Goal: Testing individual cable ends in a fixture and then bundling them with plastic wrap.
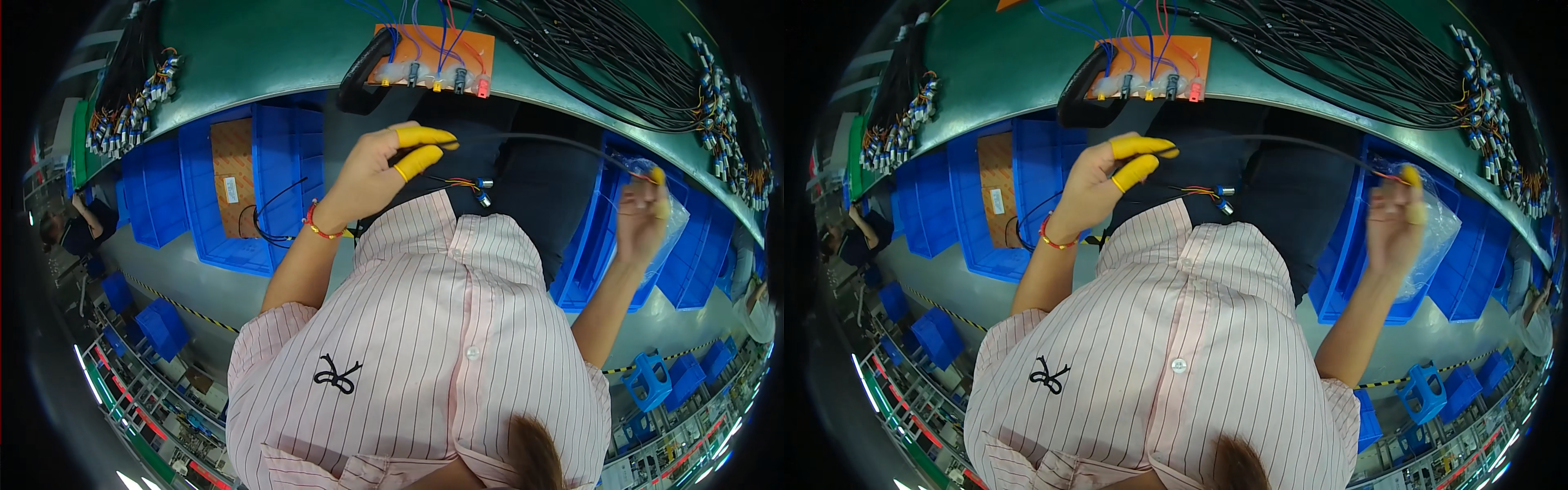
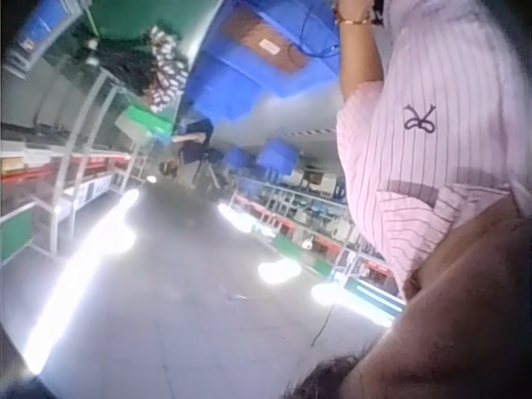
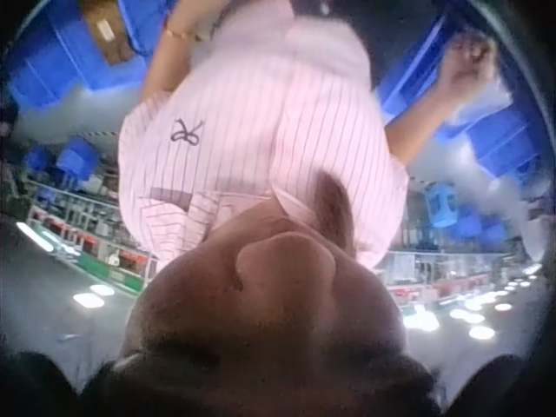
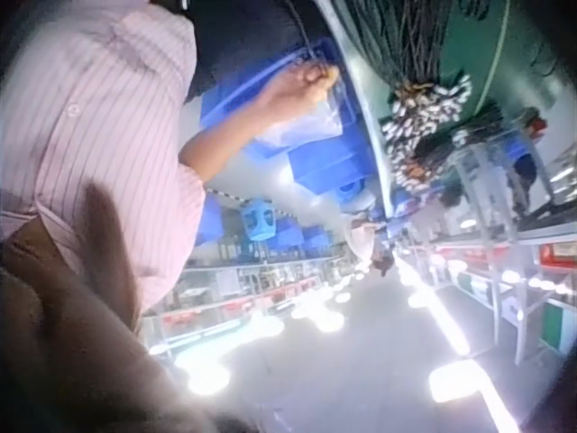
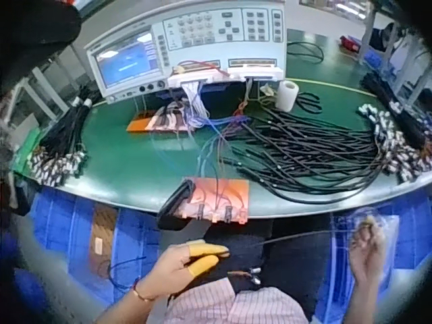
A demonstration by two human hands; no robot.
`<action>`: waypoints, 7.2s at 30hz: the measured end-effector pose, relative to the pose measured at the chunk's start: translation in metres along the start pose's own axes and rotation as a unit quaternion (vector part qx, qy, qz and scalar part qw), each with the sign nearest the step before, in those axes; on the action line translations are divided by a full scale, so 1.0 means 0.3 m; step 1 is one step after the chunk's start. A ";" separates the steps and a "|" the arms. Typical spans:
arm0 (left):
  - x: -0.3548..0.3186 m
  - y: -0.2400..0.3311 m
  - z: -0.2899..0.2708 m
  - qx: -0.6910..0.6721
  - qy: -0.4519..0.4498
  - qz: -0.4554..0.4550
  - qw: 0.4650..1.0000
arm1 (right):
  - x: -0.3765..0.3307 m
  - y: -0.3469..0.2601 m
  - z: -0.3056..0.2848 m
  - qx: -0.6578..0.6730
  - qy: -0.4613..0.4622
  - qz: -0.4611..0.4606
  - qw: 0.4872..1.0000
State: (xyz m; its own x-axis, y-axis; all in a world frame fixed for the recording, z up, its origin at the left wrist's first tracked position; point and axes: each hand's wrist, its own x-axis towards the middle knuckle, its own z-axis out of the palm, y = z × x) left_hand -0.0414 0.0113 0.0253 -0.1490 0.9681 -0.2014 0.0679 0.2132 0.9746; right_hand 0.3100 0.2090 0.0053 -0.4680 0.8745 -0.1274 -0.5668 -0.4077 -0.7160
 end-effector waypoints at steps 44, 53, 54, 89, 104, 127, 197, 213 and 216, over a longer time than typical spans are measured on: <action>0.067 -0.014 0.066 -0.389 0.071 -0.067 0.916 | 0.063 0.016 -0.027 0.057 0.084 -0.030 0.994; 0.079 0.035 0.056 -0.414 0.087 -0.104 0.900 | 0.073 0.016 -0.010 0.080 0.088 -0.007 0.993; 0.078 0.036 0.056 -0.417 0.087 -0.106 0.898 | 0.073 0.015 -0.010 0.081 0.088 -0.005 0.993; 0.111 -0.013 0.036 -0.464 0.059 -0.070 0.881 | 0.054 0.010 0.001 0.079 0.060 -0.015 0.995; 0.095 0.028 0.056 -0.363 0.057 -0.050 0.929 | 0.031 -0.001 -0.009 0.092 0.051 -0.048 0.993; 0.298 0.335 0.086 -0.206 0.007 0.165 0.964 | 0.301 -0.540 -0.104 0.099 0.023 -0.282 0.954; 0.013 -0.024 0.111 -0.425 0.063 0.025 0.903 | 0.014 -0.015 -0.068 0.071 0.118 -0.065 0.988; 0.056 -0.015 0.107 -0.341 0.102 -0.026 0.934 | 0.052 0.026 -0.068 0.058 0.052 -0.023 0.997; 0.051 -0.015 0.100 -0.350 0.103 -0.032 0.930 | 0.059 0.029 -0.045 0.043 0.100 -0.037 0.993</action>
State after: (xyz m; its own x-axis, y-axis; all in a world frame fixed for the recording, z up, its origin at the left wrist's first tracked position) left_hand -0.0143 0.0292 0.0149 -0.3223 0.8948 -0.3090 -0.5960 0.0618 0.8006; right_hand 0.3059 0.2246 -0.0123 -0.2844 0.9340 -0.2162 -0.6545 -0.3540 -0.6680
